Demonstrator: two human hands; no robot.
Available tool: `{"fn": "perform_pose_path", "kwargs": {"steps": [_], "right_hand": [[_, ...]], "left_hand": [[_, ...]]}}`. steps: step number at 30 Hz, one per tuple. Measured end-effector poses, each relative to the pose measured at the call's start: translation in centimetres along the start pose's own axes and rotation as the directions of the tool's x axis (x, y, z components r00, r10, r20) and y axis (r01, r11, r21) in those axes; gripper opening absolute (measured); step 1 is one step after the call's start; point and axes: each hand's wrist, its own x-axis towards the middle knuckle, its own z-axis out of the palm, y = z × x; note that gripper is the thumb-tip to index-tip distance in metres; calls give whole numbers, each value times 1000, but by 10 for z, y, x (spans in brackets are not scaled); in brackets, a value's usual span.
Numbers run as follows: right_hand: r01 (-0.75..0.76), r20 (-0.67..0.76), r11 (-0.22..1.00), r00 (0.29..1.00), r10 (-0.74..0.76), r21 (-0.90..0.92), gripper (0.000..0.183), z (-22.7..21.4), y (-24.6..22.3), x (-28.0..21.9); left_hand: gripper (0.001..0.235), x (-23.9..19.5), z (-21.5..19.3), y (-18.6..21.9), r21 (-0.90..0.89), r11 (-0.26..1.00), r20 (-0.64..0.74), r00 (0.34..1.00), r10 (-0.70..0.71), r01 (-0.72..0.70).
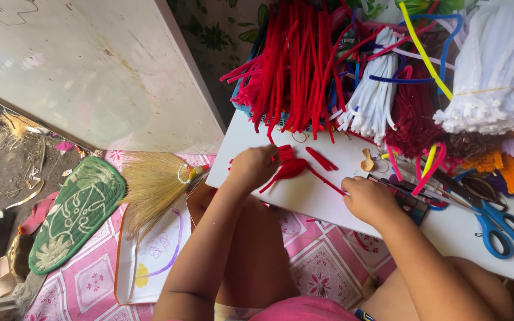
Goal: Bundling and tying red pipe cleaners together using other pipe cleaners and trimming them with scissors.
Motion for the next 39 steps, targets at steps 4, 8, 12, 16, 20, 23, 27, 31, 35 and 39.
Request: {"fn": "perform_pose_path", "kwargs": {"steps": [4, 8, 12, 16, 20, 23, 27, 31, 35, 39], "right_hand": [[7, -63, 1000, 998, -5, 26, 27, 0, -1, -4], [6, -98, 997, 995, 1, 72, 28, 1, 2, -7], [47, -165, 994, 986, -30, 97, 26, -1, 3, -10], [39, -179, 991, 984, -16, 128, 26, -15, 2, -25], [119, -313, 969, 949, -48, 215, 23, -34, -2, -42], [143, -346, 959, 937, -51, 246, 22, -39, -4, -50], [253, -504, 917, 861, -69, 307, 19, -42, -4, -58], [425, -850, 894, 515, -108, 144, 25, -78, -21, -80], [633, -784, 769, 434, -444, -85, 36, -107, -50, -116], [776, -646, 628, 453, -615, -55, 18, -127, -64, -135]], "left_hand": [[13, 16, -25, 5, 56, 998, -366, 929, 48, -30], [19, 49, -32, 14, 78, 994, -436, 894, 102, -76], [22, 84, -18, 0, -4, 998, -283, 957, -65, 67], [19, 67, -33, 7, -330, 942, -253, 955, -154, 64], [13, 47, -40, 26, -805, 593, -145, 978, -147, -30], [11, 52, -28, 38, -939, 336, -98, 993, -66, -71], [11, 39, -11, 73, -996, 82, -18, 997, 78, -25], [10, -40, -9, 111, -992, 125, -8, 978, 209, -35], [4, -119, -21, 117, -926, 365, 209, 935, 286, 96], [5, -159, -47, 102, -710, 658, 40, 918, 394, -251]]}}
